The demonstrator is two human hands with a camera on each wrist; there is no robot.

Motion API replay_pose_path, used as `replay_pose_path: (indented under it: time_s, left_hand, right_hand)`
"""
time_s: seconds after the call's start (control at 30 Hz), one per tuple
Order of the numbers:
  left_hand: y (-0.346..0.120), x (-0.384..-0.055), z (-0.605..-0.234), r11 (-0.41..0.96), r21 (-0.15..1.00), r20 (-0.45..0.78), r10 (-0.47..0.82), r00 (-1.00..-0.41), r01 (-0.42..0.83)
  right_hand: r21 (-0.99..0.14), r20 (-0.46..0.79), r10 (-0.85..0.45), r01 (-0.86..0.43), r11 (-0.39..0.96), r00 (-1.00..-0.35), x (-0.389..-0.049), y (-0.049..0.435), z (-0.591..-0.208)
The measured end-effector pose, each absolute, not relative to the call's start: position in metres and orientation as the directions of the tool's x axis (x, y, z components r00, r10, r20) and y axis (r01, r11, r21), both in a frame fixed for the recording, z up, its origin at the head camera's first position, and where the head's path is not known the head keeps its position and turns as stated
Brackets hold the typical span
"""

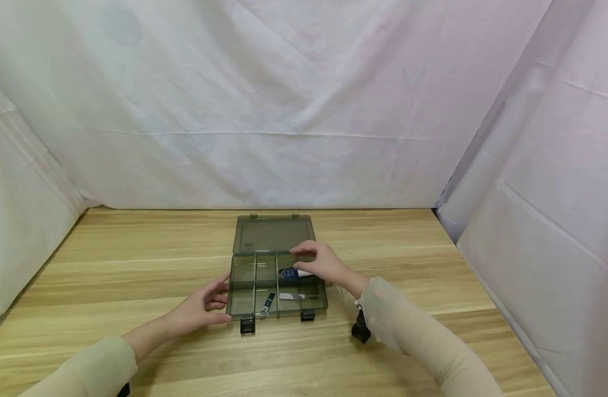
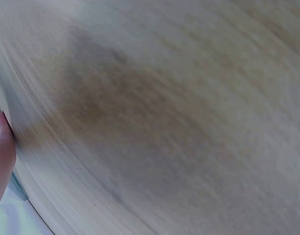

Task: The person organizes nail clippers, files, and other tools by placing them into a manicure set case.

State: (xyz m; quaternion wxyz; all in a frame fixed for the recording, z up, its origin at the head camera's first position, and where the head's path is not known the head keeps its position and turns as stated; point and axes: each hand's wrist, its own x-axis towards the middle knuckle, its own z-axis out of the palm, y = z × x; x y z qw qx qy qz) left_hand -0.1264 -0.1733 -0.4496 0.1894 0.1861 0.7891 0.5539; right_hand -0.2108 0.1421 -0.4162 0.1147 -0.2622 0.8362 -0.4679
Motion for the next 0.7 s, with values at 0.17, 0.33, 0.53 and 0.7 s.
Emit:
replay_pose_path:
  time_s: [0.17,0.33,0.53,0.7]
  left_hand:
    - [-0.174,-0.126,-0.450,0.307,0.948,-0.089,0.507,-0.858,0.084]
    - [-0.174,-0.126,-0.450,0.310,0.948,-0.094,0.506,-0.857,0.078]
    - [-0.173,-0.126,-0.450,0.317,0.945,-0.100,0.502,-0.859,0.075]
    - [-0.171,-0.126,-0.449,0.320,0.944,-0.097,0.501,-0.860,0.080]
  right_hand:
    - [-0.843,0.056,-0.525,-0.322,0.431,-0.849,-0.214,0.148,-0.413]
    - [-0.854,0.041,-0.524,-0.302,0.423,-0.850,-0.211,0.153,-0.405]
    - [-0.865,0.052,-0.517,-0.297,0.404,-0.854,-0.212,0.162,-0.408]
    - [-0.872,0.048,-0.476,-0.270,0.409,-0.878,-0.209,0.173,-0.406]
